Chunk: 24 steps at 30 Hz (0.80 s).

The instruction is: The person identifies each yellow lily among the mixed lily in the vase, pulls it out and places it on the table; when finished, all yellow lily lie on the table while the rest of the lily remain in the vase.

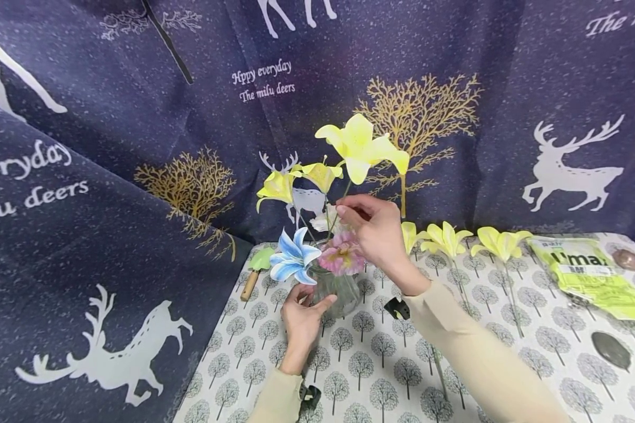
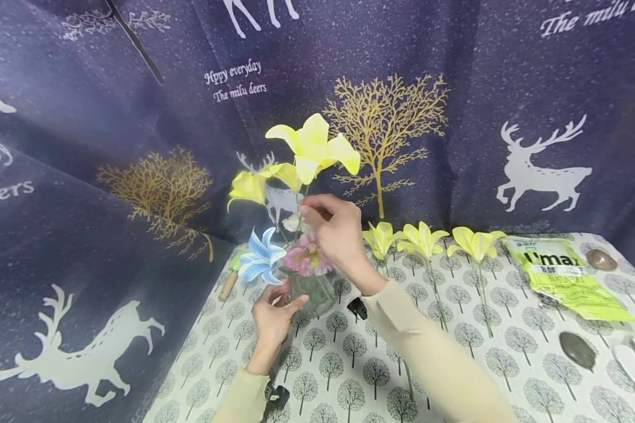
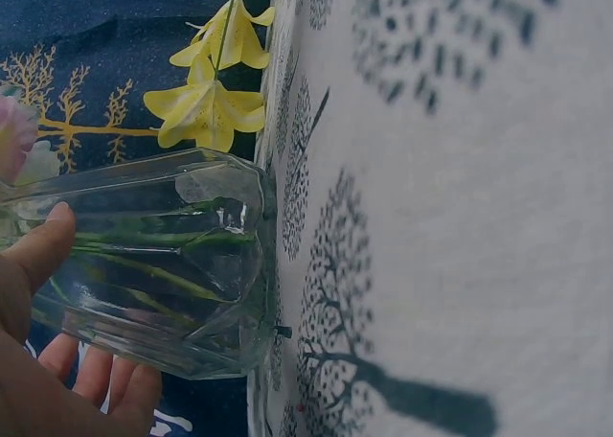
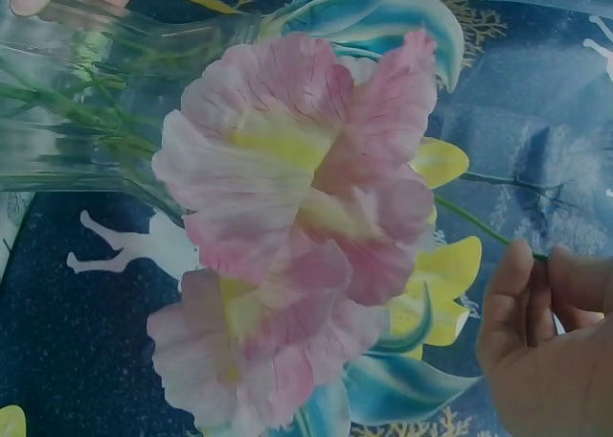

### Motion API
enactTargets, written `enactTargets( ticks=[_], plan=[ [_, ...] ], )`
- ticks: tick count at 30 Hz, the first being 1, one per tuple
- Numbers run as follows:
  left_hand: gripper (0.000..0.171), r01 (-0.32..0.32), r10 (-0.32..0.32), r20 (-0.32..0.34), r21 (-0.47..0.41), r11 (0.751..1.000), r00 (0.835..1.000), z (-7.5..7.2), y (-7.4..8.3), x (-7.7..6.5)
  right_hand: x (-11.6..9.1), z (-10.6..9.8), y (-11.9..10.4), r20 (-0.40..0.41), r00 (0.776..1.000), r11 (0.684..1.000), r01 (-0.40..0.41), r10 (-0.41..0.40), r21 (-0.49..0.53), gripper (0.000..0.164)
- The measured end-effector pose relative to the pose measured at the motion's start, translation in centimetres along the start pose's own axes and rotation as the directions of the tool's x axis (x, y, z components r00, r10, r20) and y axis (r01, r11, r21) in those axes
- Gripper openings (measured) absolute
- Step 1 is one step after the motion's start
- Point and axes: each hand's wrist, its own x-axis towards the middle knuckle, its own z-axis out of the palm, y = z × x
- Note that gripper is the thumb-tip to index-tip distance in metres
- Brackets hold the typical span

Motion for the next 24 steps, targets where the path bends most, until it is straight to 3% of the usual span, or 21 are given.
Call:
enactTargets(
  ticks=[14, 24],
  plan=[
    [0.053, -0.012, 0.012, -0.007, -0.001, 1.0, 1.0, 0.2, 0.1, -0.2, -1.6, -2.1, -0.3, -0.195, 0.981, 0.992, 0.032, -0.007, 0.122, 0.012],
    [0.052, -0.011, 0.011, -0.009, 0.013, 1.0, 1.0, 0.0, 0.0, -0.2, -2.3, -4.4, -0.8, -0.34, 0.938, 0.934, 0.175, -0.063, 0.31, 0.016]
  ],
)
